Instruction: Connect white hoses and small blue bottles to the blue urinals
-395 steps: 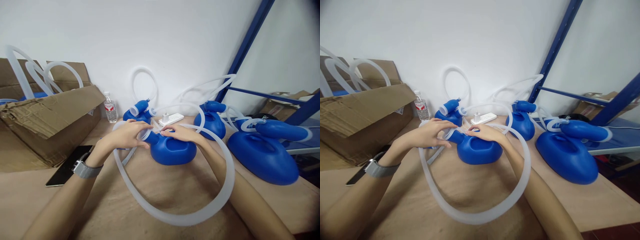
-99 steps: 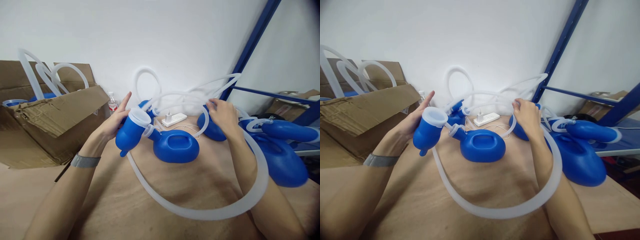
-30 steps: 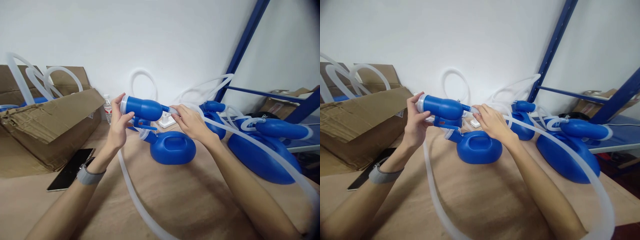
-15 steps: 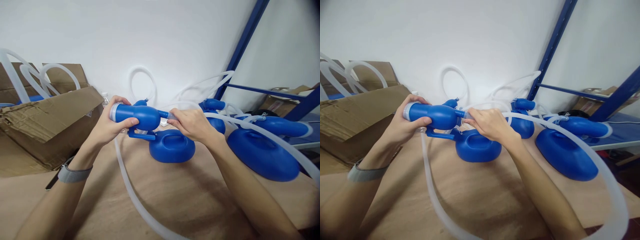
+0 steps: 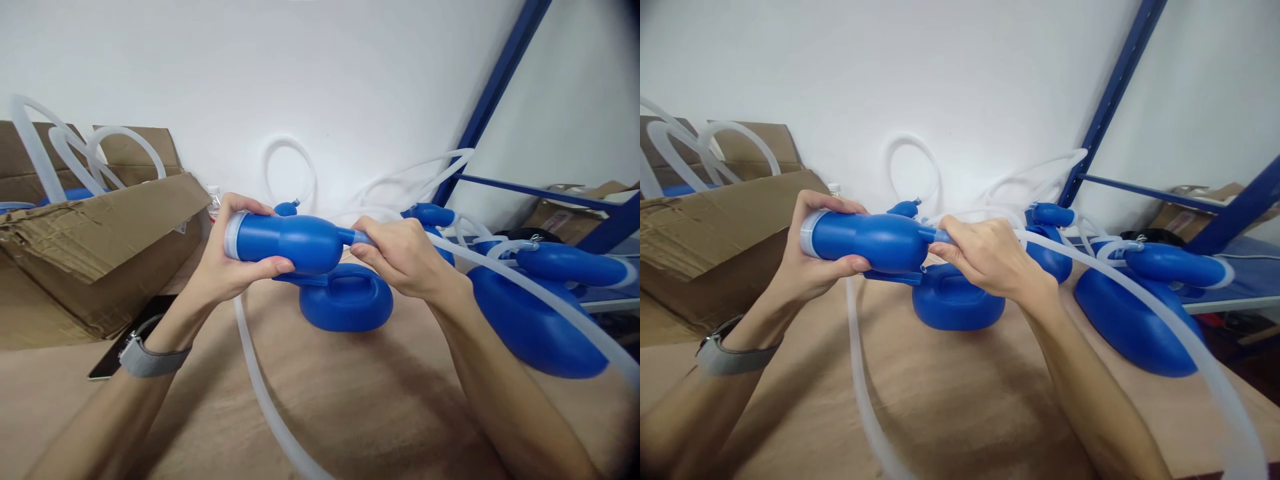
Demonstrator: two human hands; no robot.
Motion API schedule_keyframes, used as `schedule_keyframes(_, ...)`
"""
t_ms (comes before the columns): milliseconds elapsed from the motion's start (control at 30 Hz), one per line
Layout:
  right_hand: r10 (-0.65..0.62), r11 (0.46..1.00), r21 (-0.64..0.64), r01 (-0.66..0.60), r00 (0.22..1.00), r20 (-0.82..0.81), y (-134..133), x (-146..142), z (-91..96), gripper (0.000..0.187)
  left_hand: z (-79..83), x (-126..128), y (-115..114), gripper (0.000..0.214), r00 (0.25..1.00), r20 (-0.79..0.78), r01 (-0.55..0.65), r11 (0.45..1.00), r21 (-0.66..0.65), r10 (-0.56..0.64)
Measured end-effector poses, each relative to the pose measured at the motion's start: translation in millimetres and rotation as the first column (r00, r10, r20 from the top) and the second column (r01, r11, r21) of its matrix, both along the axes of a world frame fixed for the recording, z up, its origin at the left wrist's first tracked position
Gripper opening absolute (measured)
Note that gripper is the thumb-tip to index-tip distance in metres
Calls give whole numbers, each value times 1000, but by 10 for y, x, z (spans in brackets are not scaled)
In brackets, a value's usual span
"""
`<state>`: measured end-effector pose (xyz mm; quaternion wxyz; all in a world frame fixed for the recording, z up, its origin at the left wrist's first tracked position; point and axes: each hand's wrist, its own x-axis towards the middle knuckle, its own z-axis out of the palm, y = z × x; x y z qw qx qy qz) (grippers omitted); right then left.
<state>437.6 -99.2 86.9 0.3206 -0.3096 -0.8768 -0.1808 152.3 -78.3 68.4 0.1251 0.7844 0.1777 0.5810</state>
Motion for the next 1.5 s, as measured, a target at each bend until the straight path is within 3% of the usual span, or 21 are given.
schedule_keyframes(133, 25, 996, -83, -26, 1000, -13, -60, 16, 54, 49, 36, 50, -76, 60, 999, -42, -4, 997, 82, 7)
schedule_keyframes(300, 7, 977, -214, -4, 1000, 14, 13, 20, -8, 49, 73, 69, -134, 58, 988, -126, -77, 992, 102, 90)
schedule_keyframes(400, -9, 962, -273, -8, 998, -59, 73, -20, -45, 48, 145, 49, -156, 57, 970, -176, -142, 979, 146, 167)
schedule_keyframes(500, 33, 982, -177, -60, 988, -151, 61, -56, -26, 38, 227, -27, -146, 57, 945, -167, -237, 940, 247, 282)
schedule_keyframes(600, 98, 995, 3, -102, 943, -317, 6, -32, 29, 37, 246, -155, -58, 62, 930, 5, -355, 896, 267, 367)
schedule_keyframes(667, 81, 988, -81, -130, 892, -445, 4, 8, 43, 30, 225, -235, 24, 63, 910, 116, -413, 887, 205, 397)
schedule_keyframes(700, 52, 963, -207, -171, 874, -484, 26, 25, 33, 34, 210, -262, 60, 62, 905, 151, -420, 893, 161, 399)
schedule_keyframes(733, 19, 906, -355, -230, 861, -509, 64, 34, 11, 39, 195, -277, 88, 61, 903, 178, -415, 902, 121, 392)
schedule_keyframes(800, -26, 713, -593, -374, 831, -556, 181, 22, -68, 50, 166, -267, 115, 60, 905, 205, -392, 917, 65, 373)
schedule_keyframes(867, -56, 557, -640, -529, 745, -664, 314, -24, -169, 59, 139, -216, 109, 56, 904, 197, -394, 919, 32, 381)
schedule_keyframes(933, -75, 500, -579, -644, 634, -770, 420, -82, -258, 61, 108, -147, 86, 53, 903, 165, -404, 915, 9, 397)
schedule_keyframes(1133, -61, 447, -417, -792, 438, -897, 507, -199, -387, 43, 21, 2, 38, 53, 924, 118, -359, 932, -53, 363)
schedule_keyframes(1267, -115, 465, -308, -830, 288, -951, 553, -269, -461, 42, 5, 43, 13, 55, 925, 106, -364, 931, -38, 366)
schedule_keyframes(1367, -119, 489, -292, -822, 268, -956, 572, -329, -499, 47, 4, 57, -1, 54, 924, 96, -370, 929, -15, 370)
schedule_keyframes(1500, -107, 480, -303, -823, 288, -952, 531, -421, -518, 53, 2, 59, -5, 55, 929, 69, -365, 931, 12, 364)
